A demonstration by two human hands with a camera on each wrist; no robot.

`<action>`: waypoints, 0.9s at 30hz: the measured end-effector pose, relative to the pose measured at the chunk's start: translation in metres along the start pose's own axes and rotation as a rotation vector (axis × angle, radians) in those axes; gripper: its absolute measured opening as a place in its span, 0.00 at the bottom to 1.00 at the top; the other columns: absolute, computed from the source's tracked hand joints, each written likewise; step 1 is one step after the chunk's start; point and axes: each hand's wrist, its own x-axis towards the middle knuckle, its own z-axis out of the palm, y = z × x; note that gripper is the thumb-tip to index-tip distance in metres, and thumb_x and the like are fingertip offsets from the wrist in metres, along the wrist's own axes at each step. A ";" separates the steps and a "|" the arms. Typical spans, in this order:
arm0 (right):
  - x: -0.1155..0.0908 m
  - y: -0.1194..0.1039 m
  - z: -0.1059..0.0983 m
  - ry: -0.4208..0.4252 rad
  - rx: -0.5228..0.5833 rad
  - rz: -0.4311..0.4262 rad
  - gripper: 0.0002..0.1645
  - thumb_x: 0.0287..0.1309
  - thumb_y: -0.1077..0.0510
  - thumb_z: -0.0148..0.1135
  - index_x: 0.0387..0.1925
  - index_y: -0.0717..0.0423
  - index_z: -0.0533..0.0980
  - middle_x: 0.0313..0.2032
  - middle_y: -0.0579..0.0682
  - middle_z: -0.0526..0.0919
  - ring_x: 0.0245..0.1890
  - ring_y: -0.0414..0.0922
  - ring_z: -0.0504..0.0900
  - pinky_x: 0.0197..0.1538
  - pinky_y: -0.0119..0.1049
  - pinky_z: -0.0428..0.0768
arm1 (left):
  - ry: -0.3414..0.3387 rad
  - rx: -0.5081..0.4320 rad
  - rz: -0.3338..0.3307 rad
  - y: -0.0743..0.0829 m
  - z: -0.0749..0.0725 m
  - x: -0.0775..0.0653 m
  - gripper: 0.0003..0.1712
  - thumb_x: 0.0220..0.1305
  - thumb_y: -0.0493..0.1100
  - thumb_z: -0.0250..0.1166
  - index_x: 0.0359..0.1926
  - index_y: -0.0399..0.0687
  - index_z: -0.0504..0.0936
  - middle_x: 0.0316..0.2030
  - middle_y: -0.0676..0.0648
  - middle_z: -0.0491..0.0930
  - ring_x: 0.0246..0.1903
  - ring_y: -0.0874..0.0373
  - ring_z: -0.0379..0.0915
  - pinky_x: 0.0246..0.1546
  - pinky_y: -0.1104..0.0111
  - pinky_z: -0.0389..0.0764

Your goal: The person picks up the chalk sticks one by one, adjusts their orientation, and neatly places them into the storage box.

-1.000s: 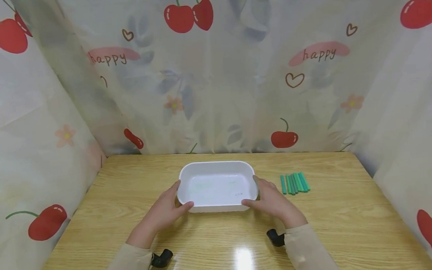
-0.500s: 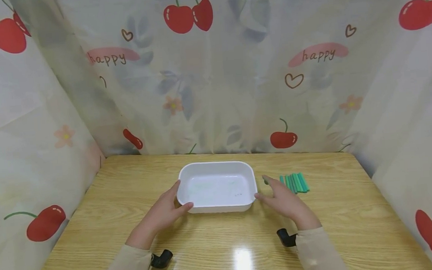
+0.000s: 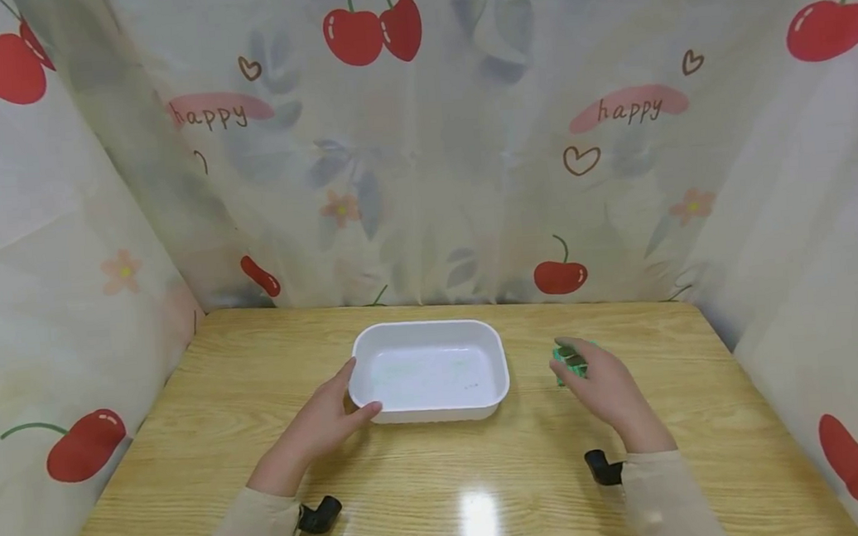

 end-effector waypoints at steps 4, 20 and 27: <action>0.000 0.007 -0.005 0.036 -0.003 0.007 0.34 0.73 0.45 0.55 0.68 0.65 0.68 0.54 0.64 0.80 0.51 0.61 0.80 0.52 0.59 0.78 | -0.004 -0.004 0.003 -0.001 0.000 0.000 0.56 0.64 0.59 0.68 0.79 0.41 0.49 0.74 0.39 0.59 0.72 0.44 0.57 0.69 0.50 0.63; 0.015 0.048 -0.016 0.137 0.020 0.036 0.29 0.75 0.48 0.51 0.63 0.67 0.71 0.55 0.67 0.77 0.52 0.63 0.77 0.51 0.60 0.77 | -0.002 -0.007 0.000 -0.001 0.000 0.000 0.55 0.64 0.59 0.69 0.79 0.41 0.49 0.75 0.39 0.58 0.72 0.44 0.56 0.70 0.50 0.62; 0.026 0.064 -0.022 0.075 -0.022 0.100 0.32 0.75 0.44 0.50 0.63 0.67 0.71 0.56 0.69 0.77 0.53 0.65 0.77 0.52 0.61 0.77 | -0.005 -0.005 -0.007 0.000 0.000 -0.001 0.55 0.64 0.60 0.68 0.79 0.42 0.48 0.75 0.39 0.57 0.73 0.42 0.55 0.70 0.48 0.61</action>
